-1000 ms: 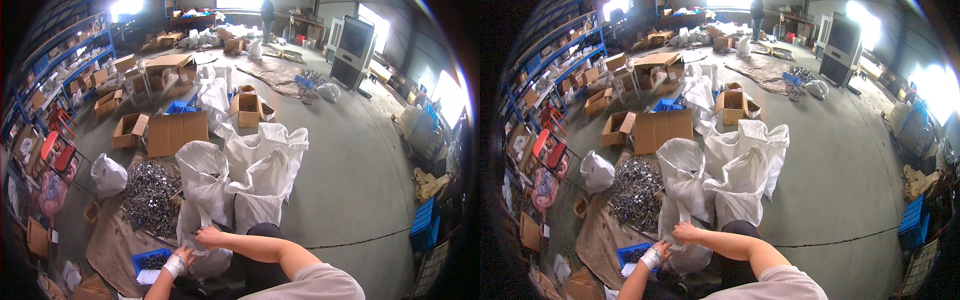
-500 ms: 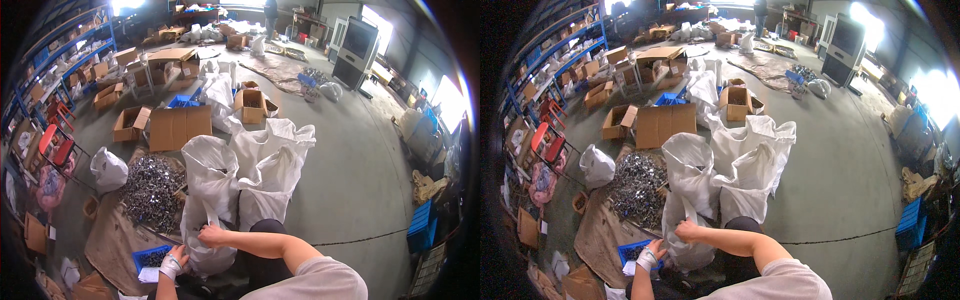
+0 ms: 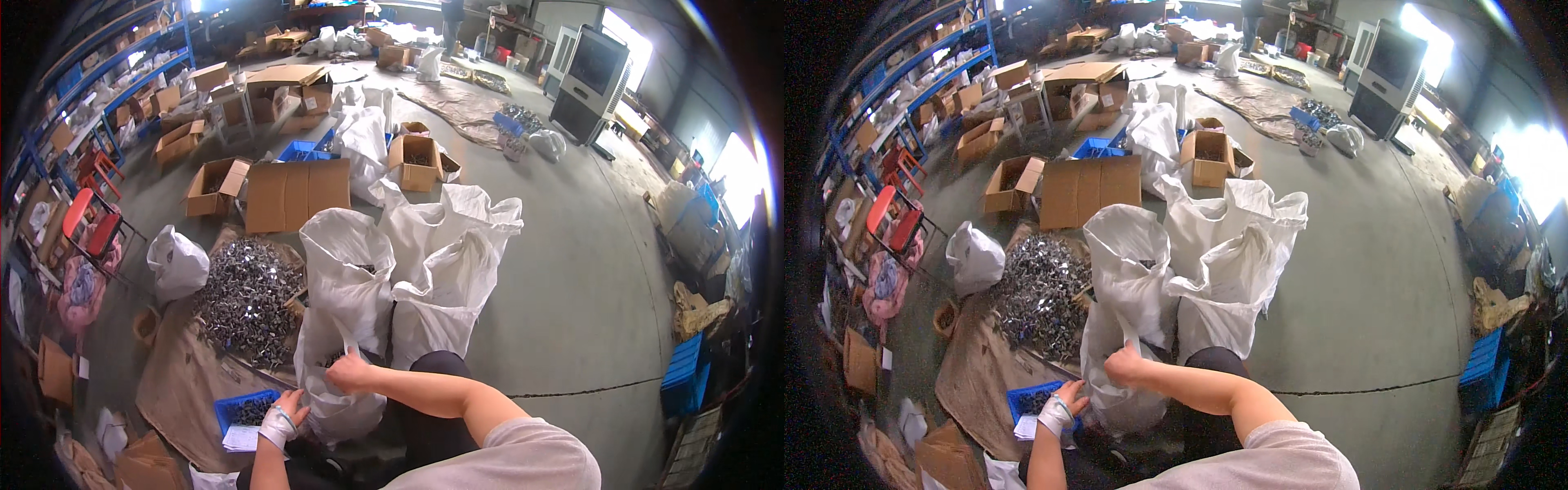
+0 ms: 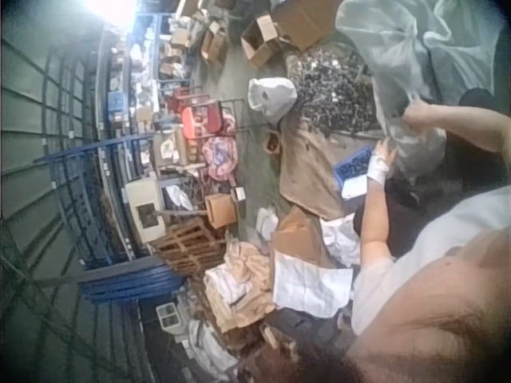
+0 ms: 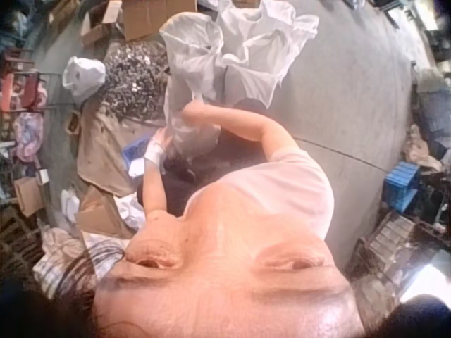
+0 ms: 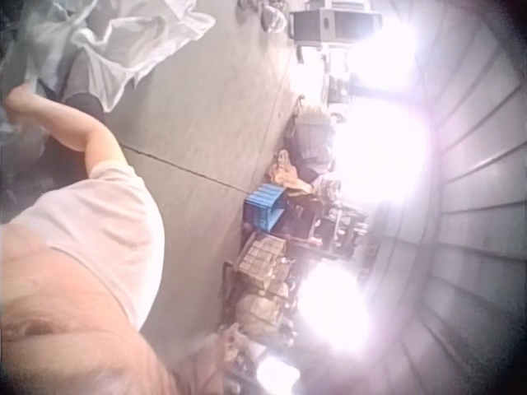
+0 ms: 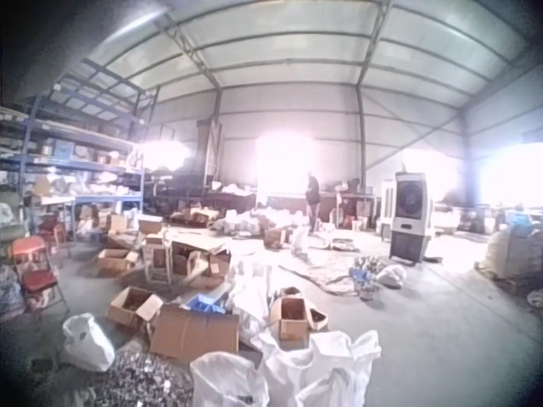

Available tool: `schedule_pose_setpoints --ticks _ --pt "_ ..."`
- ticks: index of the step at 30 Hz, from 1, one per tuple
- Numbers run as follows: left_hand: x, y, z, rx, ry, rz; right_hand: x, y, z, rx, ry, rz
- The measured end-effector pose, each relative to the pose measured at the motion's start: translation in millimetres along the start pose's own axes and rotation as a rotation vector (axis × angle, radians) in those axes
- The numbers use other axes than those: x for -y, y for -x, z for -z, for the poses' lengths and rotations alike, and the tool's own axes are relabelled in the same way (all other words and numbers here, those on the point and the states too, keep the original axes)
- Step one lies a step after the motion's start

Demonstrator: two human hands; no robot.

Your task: The person sits on the floor and sorts small metal parts from a large pile into a white sack. They pick up handfuls of parts, inspect them in their hands, and transfer them into the sack. Another person is visible nearby, also sorting parts into a blue bin.

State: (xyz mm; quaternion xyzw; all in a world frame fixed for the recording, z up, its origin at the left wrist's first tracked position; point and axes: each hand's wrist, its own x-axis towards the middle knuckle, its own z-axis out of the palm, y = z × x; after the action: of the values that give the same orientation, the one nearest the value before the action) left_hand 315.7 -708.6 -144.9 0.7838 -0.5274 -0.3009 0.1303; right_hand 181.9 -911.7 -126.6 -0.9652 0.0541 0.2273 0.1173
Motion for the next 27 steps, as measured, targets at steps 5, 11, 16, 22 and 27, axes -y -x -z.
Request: schedule_pose_setpoints --ticks 5,11,16,22,27 --pt "-7.0 -1.7 -1.0 0.026 -0.016 0.043 -6.3 13.8 4.8 -0.055 -0.063 -0.061" --pt "4.3 4.7 -12.1 -0.103 -0.035 -0.044 -15.8 2.2 -10.6 -0.188 -0.055 0.006" --pt "23.6 10.9 -5.9 -0.136 0.042 0.009 -10.0 6.3 -6.3 -0.328 -0.101 0.039" --pt "58.8 2.1 15.7 -0.073 0.174 0.117 -2.0 15.0 26.2 -0.447 -0.180 0.132" --pt "131.6 -21.6 1.3 -0.032 0.226 0.352 11.3 19.0 40.0 -0.408 -0.175 0.171"
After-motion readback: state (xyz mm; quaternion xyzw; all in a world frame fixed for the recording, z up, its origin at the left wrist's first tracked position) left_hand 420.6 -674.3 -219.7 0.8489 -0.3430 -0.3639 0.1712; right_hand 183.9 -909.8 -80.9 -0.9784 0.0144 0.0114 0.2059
